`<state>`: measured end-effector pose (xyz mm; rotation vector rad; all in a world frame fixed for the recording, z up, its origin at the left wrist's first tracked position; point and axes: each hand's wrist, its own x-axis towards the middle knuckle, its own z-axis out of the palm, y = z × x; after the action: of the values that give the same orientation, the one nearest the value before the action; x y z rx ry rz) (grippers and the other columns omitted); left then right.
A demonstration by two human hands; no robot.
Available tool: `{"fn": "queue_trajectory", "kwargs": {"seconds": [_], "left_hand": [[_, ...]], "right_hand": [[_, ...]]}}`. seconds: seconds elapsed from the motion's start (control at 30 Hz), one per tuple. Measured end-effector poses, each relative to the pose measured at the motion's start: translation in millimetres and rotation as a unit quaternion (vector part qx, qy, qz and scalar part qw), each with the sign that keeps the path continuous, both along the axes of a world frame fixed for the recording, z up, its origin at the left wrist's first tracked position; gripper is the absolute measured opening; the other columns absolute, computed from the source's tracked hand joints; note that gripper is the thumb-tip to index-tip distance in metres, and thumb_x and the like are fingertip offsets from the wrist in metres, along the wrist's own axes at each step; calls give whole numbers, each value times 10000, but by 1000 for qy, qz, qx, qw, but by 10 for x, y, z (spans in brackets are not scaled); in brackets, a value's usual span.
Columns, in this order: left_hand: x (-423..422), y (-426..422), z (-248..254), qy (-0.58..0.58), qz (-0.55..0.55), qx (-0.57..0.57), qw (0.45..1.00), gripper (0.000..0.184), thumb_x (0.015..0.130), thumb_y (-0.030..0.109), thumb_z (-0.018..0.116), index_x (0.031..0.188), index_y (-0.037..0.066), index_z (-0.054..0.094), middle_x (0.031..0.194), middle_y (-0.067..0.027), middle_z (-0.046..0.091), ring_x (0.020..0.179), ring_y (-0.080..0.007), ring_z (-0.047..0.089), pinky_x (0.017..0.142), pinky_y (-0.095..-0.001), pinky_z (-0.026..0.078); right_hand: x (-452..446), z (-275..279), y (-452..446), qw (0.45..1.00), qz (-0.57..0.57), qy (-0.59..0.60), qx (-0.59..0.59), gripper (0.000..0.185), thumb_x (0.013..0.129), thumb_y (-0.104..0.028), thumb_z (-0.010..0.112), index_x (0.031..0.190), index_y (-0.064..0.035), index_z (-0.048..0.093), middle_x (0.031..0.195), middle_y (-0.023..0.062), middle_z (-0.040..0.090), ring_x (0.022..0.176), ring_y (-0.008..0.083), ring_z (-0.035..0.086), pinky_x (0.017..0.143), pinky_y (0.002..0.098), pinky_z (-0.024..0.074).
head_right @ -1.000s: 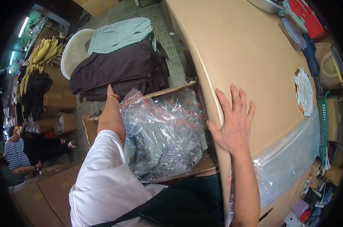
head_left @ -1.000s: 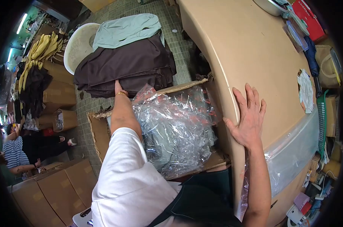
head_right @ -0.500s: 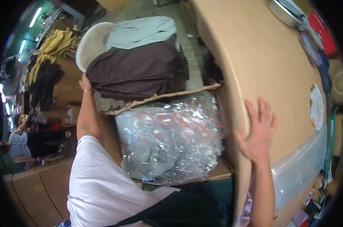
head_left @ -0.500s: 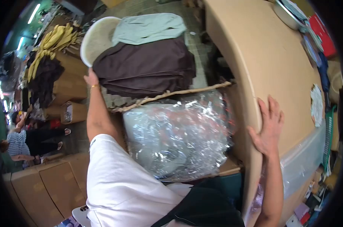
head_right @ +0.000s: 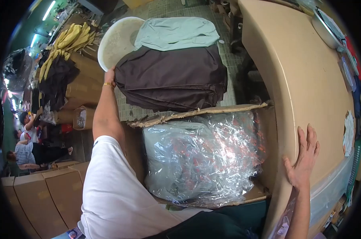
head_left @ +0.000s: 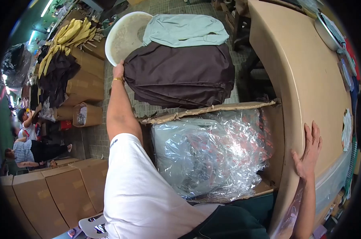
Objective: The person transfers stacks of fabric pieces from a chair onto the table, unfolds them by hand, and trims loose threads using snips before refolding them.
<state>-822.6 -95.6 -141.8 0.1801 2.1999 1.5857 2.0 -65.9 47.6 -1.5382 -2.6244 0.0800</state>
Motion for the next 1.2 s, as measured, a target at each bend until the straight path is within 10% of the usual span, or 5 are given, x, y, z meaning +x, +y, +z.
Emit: {"fn": "queue_trajectory", "kwargs": {"seconds": [0.77, 0.83, 0.9, 0.97, 1.2], "left_hand": [[2627, -997, 387, -55, -36, 32, 997, 441, 778, 121, 595, 1147, -116, 545, 1144, -213, 603, 984, -263, 593, 867, -358, 461], [2879, -887, 727, 174, 115, 90, 974, 532, 817, 122, 587, 1277, -102, 441, 1286, -244, 514, 1149, -323, 536, 991, -372, 411], [3238, -784, 1275, 615, 162, -68, 769, 586, 840, 140, 588, 1339, -82, 375, 1357, -270, 436, 1275, -389, 420, 1092, -411, 322], [3133, -409, 1361, 586, -58, 62, 806, 654, 849, 175, 614, 1375, -93, 331, 1385, -307, 393, 1323, -433, 345, 1129, -452, 264], [1797, 726, 103, 73, 12, -63, 995, 1316, 616, 643, 776, 1447, -151, 134, 1499, -326, 242, 1410, -377, 279, 1148, -423, 253]], "right_hand": [[47, 4, -14, 999, -29, 26, -10, 895, 663, -209, 734, 1472, -244, 352, 1554, 103, 247, 1431, 330, 222, 1144, 581, 153], [41, 24, -7, 999, -35, 22, -19, 895, 662, -207, 733, 1471, -243, 353, 1556, 100, 244, 1434, 329, 218, 1148, 581, 147], [17, 15, -2, 999, -35, 26, -17, 896, 660, -207, 734, 1470, -243, 353, 1557, 99, 244, 1433, 329, 218, 1148, 581, 147], [44, 31, 10, 999, -40, 18, -19, 897, 659, -206, 734, 1470, -243, 353, 1557, 97, 244, 1433, 330, 218, 1148, 581, 148], [-11, 68, 6, 998, -49, 12, -27, 910, 644, -203, 749, 1467, -232, 361, 1555, 99, 246, 1430, 328, 222, 1148, 576, 152]]}}
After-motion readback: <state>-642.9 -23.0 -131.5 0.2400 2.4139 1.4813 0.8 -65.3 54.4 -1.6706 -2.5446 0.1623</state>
